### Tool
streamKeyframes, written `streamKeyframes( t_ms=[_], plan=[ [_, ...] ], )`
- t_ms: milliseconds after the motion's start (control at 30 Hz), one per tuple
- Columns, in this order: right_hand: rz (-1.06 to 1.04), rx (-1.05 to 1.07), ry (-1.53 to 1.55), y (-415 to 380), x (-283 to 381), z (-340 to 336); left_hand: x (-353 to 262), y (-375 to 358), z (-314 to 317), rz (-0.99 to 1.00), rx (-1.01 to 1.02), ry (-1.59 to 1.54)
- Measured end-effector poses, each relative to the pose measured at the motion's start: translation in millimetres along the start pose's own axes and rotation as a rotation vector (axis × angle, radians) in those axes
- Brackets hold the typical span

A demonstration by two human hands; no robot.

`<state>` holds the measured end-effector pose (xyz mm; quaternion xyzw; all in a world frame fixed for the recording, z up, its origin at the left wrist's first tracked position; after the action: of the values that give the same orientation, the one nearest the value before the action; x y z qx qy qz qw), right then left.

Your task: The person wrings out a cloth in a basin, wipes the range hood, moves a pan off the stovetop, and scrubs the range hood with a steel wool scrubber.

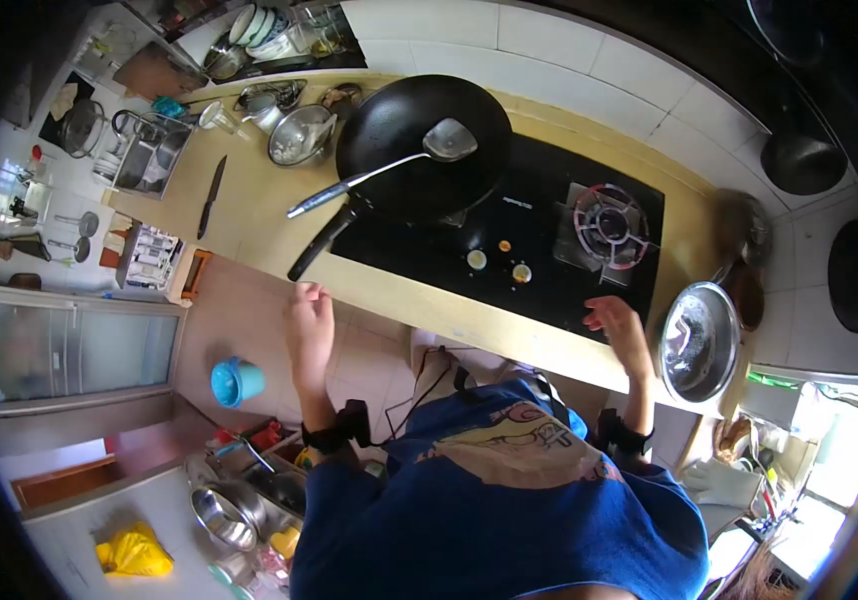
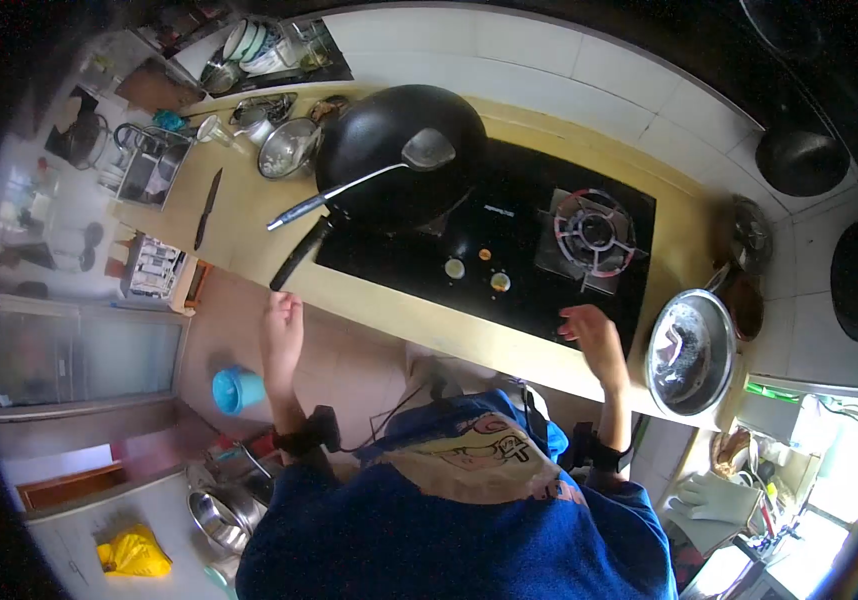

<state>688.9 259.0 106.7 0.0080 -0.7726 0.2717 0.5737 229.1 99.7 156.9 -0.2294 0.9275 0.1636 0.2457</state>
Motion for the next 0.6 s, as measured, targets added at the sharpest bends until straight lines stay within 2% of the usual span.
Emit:
streamKeyframes(
  t_ms=[33,133,200,233,267,367,400,433,467,500,533,600],
  plan=[
    [0.021,0.079,0.019,9.7,4.5,29.6,2.2,9.7,-16.1,0.042,-0.030,0.196],
    [-0.045,0.282,0.010,39.2,7.2,123.3,38.5,50.2,-16.0,0.134,0.121,0.284],
    [0.034,0.395,0.134,54.9,17.9,189.6,98.0,80.9,16.8,0.214,0.265,0.033],
    [-0.034,0.421,0.158,69.8,9.4,226.1,98.1,95.5,23.2,0.237,0.341,-0.172],
    [-0.053,0.414,0.153,71.8,29.2,257.6,96.9,102.2,30.2,0.241,0.425,-0.378],
    [0.130,0.437,0.282,106.5,31.8,350.7,113.8,108.3,64.4,0.074,0.856,-0.604],
    [0.125,0.393,0.286,113.2,46.7,371.5,109.7,109.4,69.0,0.067,0.904,-0.708],
    [-0.039,0.349,0.351,131.7,43.9,400.3,101.6,106.1,73.3,0.054,0.952,-0.809],
    [-0.043,0.351,0.473,139.2,52.3,417.7,94.3,104.6,77.3,0.042,0.999,-0.907],
    [0.018,0.400,0.481,140.8,66.7,426.8,101.3,103.1,87.5,-0.010,1.039,-0.821],
    [0.080,0.452,0.486,140.2,83.1,431.6,103.5,102.9,91.5,-0.097,0.969,-0.856],
    [0.209,0.357,0.699,146.2,86.5,439.8,94.3,101.8,85.3,-0.122,0.928,-0.911]
  ],
)
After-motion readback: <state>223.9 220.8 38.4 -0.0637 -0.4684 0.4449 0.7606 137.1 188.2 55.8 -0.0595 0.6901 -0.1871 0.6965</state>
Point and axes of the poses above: each hand's wrist, its own y-axis towards the middle knuckle, its own z-axis out of the palm, x = y × z, the point moved 7 cm from there along y, towards the middle knuckle, and after that the axes turned 10 degrees about z, right-handed, at the moved point
